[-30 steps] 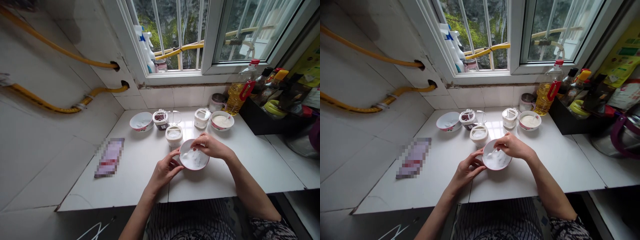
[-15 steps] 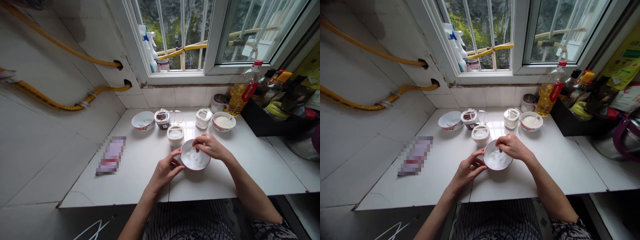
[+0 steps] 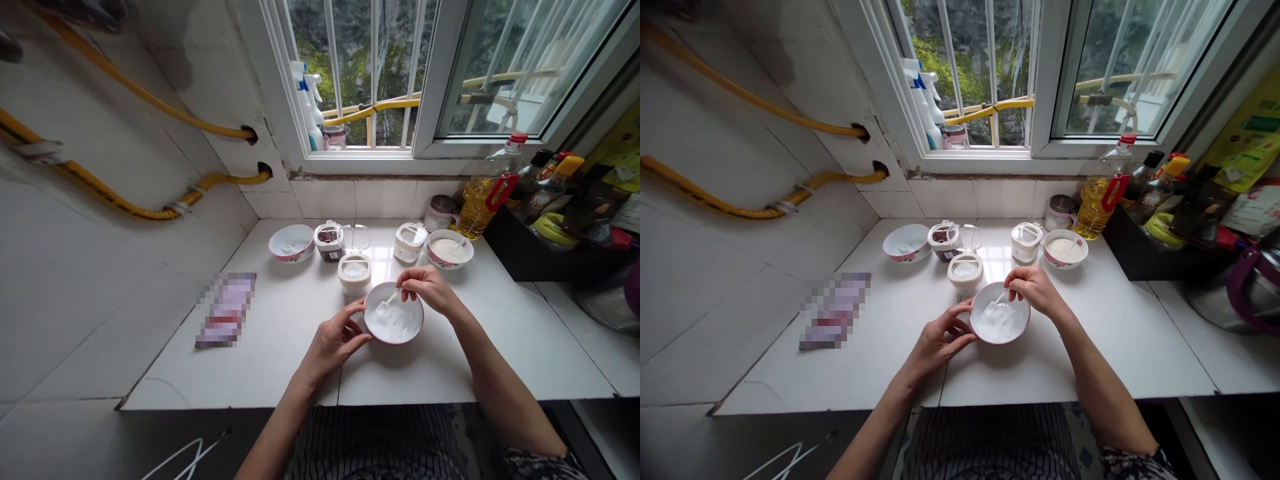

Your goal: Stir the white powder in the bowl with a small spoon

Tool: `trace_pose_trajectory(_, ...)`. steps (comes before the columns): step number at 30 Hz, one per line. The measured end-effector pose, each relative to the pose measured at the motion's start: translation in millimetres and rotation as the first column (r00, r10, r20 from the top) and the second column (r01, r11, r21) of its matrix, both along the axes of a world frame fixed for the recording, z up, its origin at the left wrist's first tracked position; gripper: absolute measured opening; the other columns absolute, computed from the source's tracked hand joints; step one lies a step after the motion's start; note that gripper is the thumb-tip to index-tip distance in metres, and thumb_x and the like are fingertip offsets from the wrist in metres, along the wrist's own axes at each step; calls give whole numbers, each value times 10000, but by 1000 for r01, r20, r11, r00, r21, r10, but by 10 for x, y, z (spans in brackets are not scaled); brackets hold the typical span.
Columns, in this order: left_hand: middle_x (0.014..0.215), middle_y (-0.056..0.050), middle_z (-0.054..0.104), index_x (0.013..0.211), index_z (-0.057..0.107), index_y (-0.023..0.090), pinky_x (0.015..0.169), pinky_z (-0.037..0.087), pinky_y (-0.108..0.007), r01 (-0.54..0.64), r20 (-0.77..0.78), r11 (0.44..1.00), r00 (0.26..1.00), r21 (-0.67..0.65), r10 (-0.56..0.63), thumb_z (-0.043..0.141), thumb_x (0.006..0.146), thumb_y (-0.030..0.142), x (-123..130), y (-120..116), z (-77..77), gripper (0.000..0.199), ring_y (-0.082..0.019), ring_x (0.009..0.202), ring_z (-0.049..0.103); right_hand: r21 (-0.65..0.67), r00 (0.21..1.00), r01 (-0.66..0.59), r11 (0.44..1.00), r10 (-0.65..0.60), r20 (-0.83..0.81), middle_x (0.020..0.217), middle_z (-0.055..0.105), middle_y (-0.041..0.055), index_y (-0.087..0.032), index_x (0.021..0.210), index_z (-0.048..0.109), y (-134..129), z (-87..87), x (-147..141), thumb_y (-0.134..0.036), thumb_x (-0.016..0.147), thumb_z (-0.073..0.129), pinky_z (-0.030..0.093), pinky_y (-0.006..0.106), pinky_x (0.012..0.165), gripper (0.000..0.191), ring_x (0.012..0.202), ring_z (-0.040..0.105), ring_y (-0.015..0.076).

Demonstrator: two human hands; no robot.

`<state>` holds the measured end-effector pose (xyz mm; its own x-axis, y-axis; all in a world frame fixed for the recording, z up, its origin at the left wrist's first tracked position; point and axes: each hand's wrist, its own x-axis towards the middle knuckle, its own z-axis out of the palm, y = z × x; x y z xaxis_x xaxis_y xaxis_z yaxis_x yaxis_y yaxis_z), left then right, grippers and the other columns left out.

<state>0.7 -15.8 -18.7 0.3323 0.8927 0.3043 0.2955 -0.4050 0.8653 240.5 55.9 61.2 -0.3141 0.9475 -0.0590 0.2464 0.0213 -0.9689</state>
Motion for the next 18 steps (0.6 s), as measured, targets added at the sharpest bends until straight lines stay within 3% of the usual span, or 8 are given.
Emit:
trace_pose_trajectory(4, 1383, -131, 617, 1219, 548, 235, 564, 623, -247, -2, -3, 1000, 1000, 22, 2, 670, 893, 292, 2, 4, -2, 353, -131, 682, 730, -2, 1000, -21, 1000, 21, 4, 528, 642, 19, -158, 663, 683, 8, -8, -3, -248, 659, 549, 391, 244, 506, 161, 512, 523, 131)
trace_pose_trajectory(11, 1343, -126, 643, 1221, 551, 230, 566, 619, -240, 3, 7, 1000, 1000, 25, -3, 667, 888, 277, -3, 13, -10, 356, -121, 670, 721, 235, 967, -127, 964, 68, 244, 550, 641, -1, -177, 685, 691, -61, -27, -96, -176, 718, 507, 417, 245, 583, 187, 551, 533, 128)
trace_pose_trajectory(14, 1315, -124, 658, 1219, 554, 227, 575, 621, -247, 1, 16, 1000, 1000, 5, -1, 671, 881, 278, -2, 13, -9, 361, -125, 674, 720, 192, 979, -129, 973, 93, 183, 551, 649, 1, -175, 684, 691, -70, -32, -120, -179, 711, 511, 420, 246, 579, 182, 552, 540, 129)
trace_pose_trajectory(18, 1344, -130, 640, 1216, 550, 231, 603, 629, -269, -4, -3, 1000, 1000, -10, 4, 670, 883, 289, 1, 9, 1, 359, -131, 686, 720, 11, 997, -60, 998, 60, -42, 533, 650, 10, -163, 669, 685, -9, -29, -71, -231, 658, 564, 393, 250, 515, 139, 505, 517, 126)
